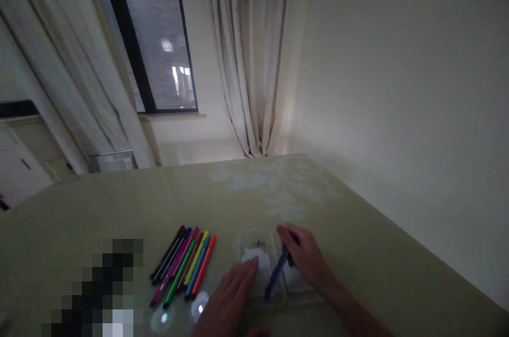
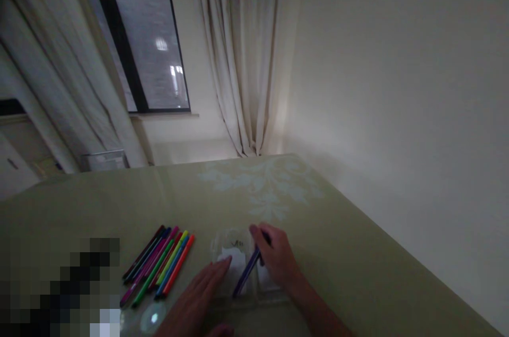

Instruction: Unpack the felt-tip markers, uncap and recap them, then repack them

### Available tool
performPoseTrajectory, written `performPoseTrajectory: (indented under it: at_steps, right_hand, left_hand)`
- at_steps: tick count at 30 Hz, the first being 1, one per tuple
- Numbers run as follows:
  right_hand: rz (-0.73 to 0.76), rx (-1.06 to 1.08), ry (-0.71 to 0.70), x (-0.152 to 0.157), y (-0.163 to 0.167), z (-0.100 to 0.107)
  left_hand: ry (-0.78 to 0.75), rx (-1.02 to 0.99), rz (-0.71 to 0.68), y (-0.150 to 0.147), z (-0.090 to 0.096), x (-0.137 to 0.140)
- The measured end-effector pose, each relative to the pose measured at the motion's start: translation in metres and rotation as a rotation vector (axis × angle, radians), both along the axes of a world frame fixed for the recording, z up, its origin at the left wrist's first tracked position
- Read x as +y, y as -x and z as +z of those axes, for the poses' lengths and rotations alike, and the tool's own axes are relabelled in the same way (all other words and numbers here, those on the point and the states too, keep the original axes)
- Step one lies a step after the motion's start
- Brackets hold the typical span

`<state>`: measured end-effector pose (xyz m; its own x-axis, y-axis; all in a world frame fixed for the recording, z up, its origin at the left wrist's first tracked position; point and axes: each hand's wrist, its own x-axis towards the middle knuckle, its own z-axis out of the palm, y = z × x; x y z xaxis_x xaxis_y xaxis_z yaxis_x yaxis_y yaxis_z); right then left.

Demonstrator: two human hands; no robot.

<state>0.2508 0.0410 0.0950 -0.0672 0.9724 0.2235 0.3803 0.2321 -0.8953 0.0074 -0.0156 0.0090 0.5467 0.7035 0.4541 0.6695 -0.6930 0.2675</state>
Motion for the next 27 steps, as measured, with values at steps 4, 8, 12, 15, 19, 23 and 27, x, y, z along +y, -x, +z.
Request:
performPoseTrajectory:
  at_steps: [4, 8, 12, 15, 19, 23, 27]
  right_hand:
    - [0.162, 0.039, 0.045, -0.033, 0.038, -0.011]
    - [0.287, 0.255, 0.169, -0.043, 0.048, -0.014]
    - [0.3, 0.31, 0.209, -0.036, 0.043, -0.016]
    - [0.282, 0.159, 0.12, -0.034, 0.038, -0.016]
    - [0.285, -0.188, -0.025, -0.032, 0.03, -0.015]
    - [0.35, -0.458, -0.027, -0.031, 0.027, -0.018]
    - [0.398, -0.569, 0.002, -0.033, 0.028, -0.017]
  left_hand:
    - [-0.064, -0.109, 0.035, -0.007, 0.0, -0.006]
    - [-0.036, -0.14, 0.157, -0.012, 0.003, -0.008]
    - [0.133, -0.011, 0.241, -0.01, 0.008, -0.005]
    - [0.101, 0.074, 0.294, 0.003, 0.018, -0.002]
    - [-0.036, 0.181, 0.572, 0.029, 0.036, 0.003]
    - [-0.049, 0.274, 0.741, 0.043, 0.055, 0.004]
    - [0.001, 0.322, 0.816, 0.043, 0.061, 0.006]
